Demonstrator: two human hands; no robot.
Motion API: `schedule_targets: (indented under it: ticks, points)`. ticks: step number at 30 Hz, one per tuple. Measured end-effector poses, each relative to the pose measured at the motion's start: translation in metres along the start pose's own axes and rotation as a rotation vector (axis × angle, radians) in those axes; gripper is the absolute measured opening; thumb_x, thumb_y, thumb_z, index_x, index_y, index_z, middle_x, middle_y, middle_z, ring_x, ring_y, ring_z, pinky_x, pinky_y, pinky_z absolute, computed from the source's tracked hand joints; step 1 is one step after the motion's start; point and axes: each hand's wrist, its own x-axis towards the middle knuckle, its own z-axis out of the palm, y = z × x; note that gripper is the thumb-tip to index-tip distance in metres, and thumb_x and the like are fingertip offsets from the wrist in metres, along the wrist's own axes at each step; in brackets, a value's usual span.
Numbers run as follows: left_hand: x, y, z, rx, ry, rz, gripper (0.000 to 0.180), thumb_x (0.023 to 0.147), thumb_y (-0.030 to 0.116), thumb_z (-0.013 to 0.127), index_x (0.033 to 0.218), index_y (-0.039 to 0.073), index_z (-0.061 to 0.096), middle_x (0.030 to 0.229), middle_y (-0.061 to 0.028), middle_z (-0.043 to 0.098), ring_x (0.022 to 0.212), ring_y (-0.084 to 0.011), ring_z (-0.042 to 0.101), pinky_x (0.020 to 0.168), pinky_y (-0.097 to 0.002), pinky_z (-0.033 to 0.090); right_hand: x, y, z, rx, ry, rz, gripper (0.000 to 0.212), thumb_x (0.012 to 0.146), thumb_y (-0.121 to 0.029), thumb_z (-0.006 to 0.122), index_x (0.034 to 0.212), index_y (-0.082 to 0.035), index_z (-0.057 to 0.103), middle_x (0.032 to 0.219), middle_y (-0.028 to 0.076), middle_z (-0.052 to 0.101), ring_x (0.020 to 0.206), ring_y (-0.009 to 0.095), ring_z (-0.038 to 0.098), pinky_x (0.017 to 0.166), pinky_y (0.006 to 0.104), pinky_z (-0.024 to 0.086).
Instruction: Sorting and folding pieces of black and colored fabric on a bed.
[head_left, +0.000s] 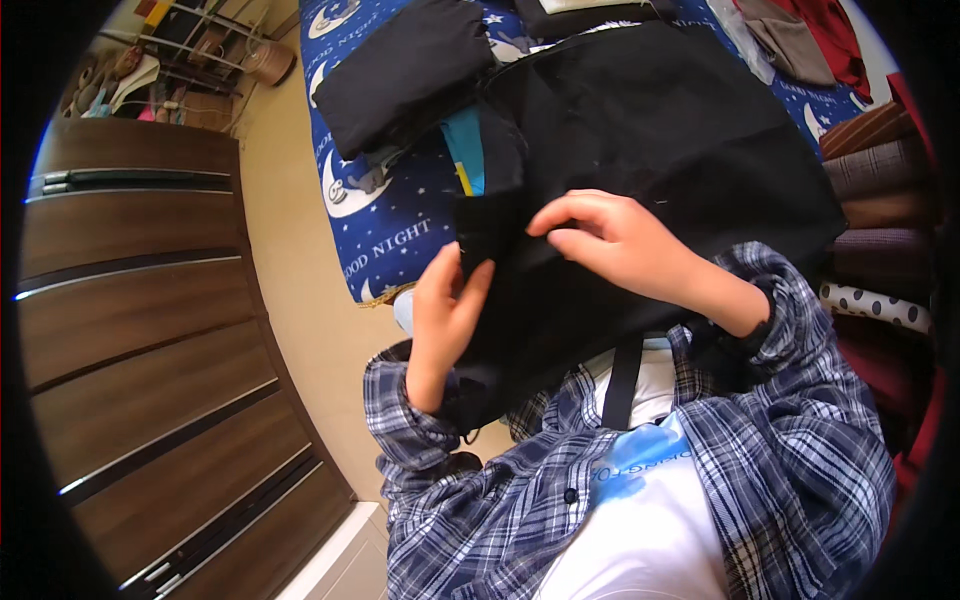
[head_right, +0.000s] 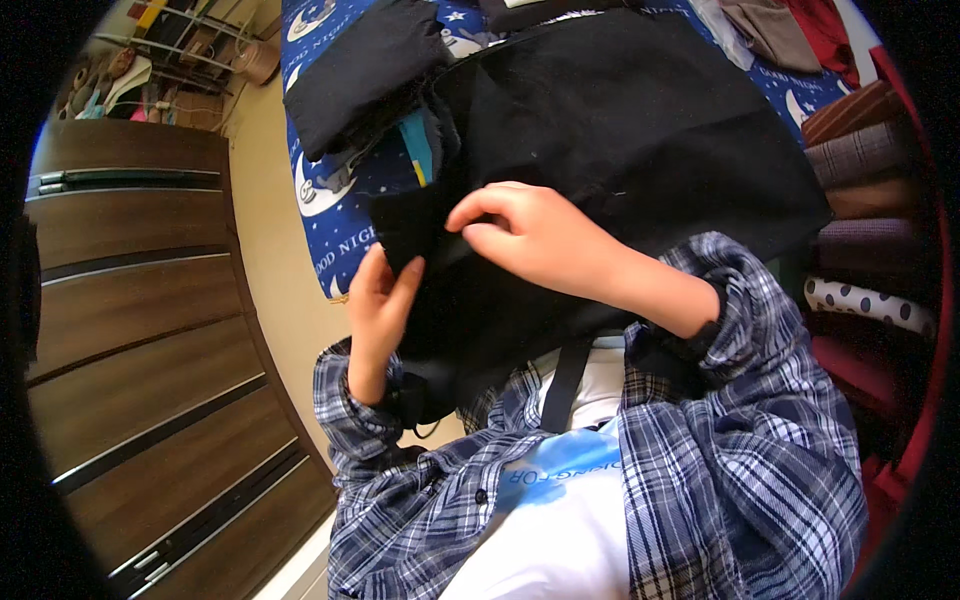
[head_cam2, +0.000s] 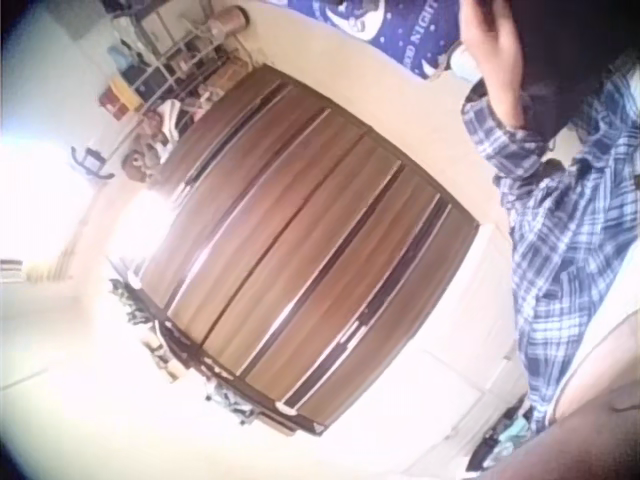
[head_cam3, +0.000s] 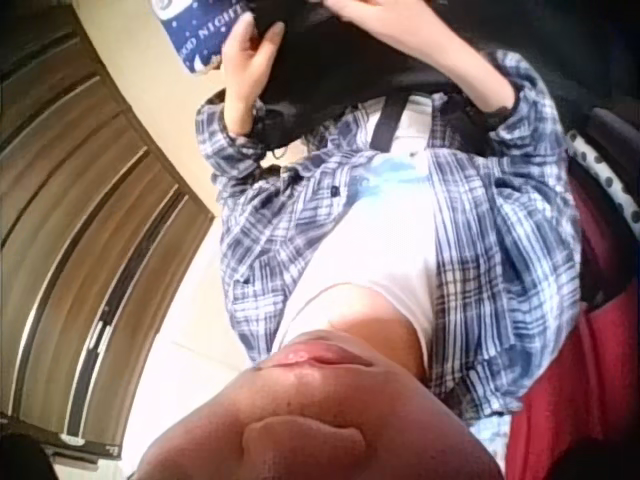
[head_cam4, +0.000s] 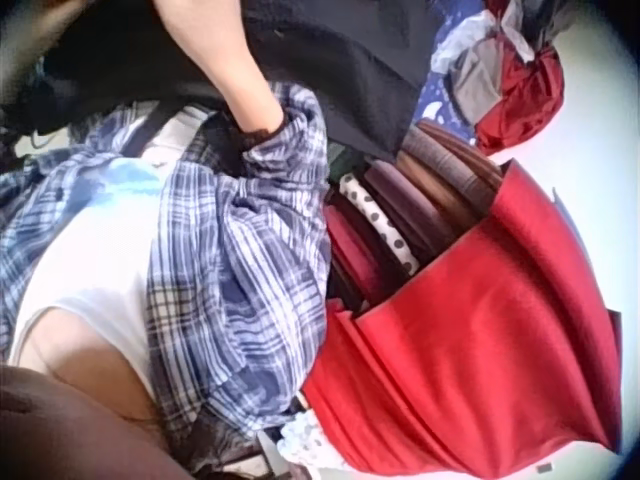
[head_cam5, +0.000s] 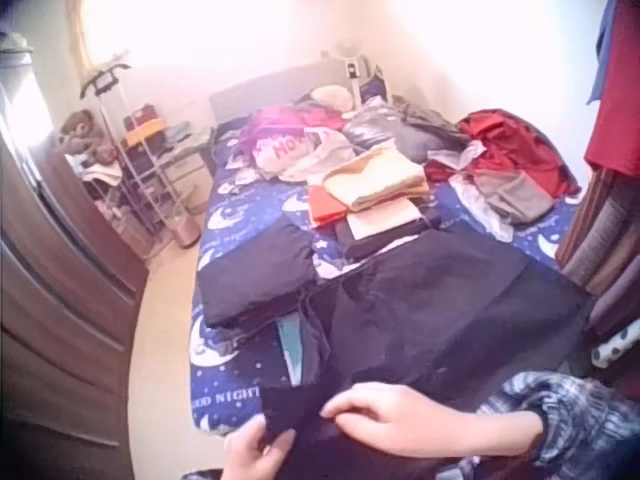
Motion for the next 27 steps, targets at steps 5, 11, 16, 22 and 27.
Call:
schedule_targets:
  ticks: [5, 11, 16, 22, 27]
  points:
    - [-0.019, 0.013, 0.017, 0.130, -0.102, 0.025, 0.021, 0.076, 0.003, 0.054, 0.097, 0.001, 0.051, 0.069, -0.0061, 0.052, 0.060, -0.0096, 0.048, 0.054, -0.0233, 0.039, 0.001, -0.003, 0.013, -0.015, 0.049, -0.015, 0.024, 0.072, -0.020, 0.065, 0.086, -0.002, 0.057, 0.081, 0.005, 0.052, 0.065, 0.009, 0.052, 0.059, 0.0206, 0.043]
    - [-0.023, 0.007, 0.031, -0.433, -0.089, -0.213, 0.029, 0.078, 0.005, 0.053, 0.105, -0.003, 0.044, 0.095, -0.0093, 0.053, 0.085, -0.0122, 0.052, 0.071, -0.0247, 0.044, -0.010, 0.008, 0.030, -0.118, 0.052, -0.045, 0.033, 0.066, -0.025, 0.070, 0.085, -0.003, 0.054, 0.079, 0.006, 0.049, 0.066, 0.014, 0.053, 0.059, 0.0225, 0.045]
    - [-0.014, 0.010, 0.032, -0.851, 0.023, -0.378, 0.025, 0.088, 0.019, 0.039, 0.104, 0.001, 0.042, 0.096, -0.0099, 0.053, 0.079, -0.0149, 0.058, 0.064, -0.0253, 0.050, -0.010, 0.010, 0.025, -0.159, -0.035, -0.134, 0.035, 0.067, -0.023, 0.069, 0.091, -0.003, 0.052, 0.081, 0.006, 0.048, 0.068, 0.016, 0.052, 0.061, 0.0239, 0.045]
    - [-0.011, 0.015, 0.036, -0.673, -0.043, -0.348, 0.019, 0.090, 0.021, 0.037, 0.096, 0.004, 0.043, 0.080, -0.0027, 0.051, 0.067, -0.0092, 0.055, 0.054, -0.0230, 0.050, -0.015, 0.010, 0.018, -0.196, -0.050, -0.160, 0.031, 0.071, -0.021, 0.064, 0.093, -0.004, 0.050, 0.083, 0.008, 0.047, 0.071, 0.019, 0.052, 0.063, 0.0267, 0.044]
    - [-0.007, 0.017, 0.028, -0.112, 0.073, -0.213, 0.022, 0.090, 0.024, 0.038, 0.082, 0.005, 0.044, 0.069, 0.0023, 0.040, 0.060, -0.0039, 0.042, 0.050, -0.0184, 0.039, -0.026, 0.005, -0.004, -0.468, 0.015, -0.148, 0.026, 0.075, -0.025, 0.058, 0.064, -0.002, 0.051, 0.068, 0.009, 0.048, 0.069, 0.025, 0.051, 0.060, 0.0319, 0.043]
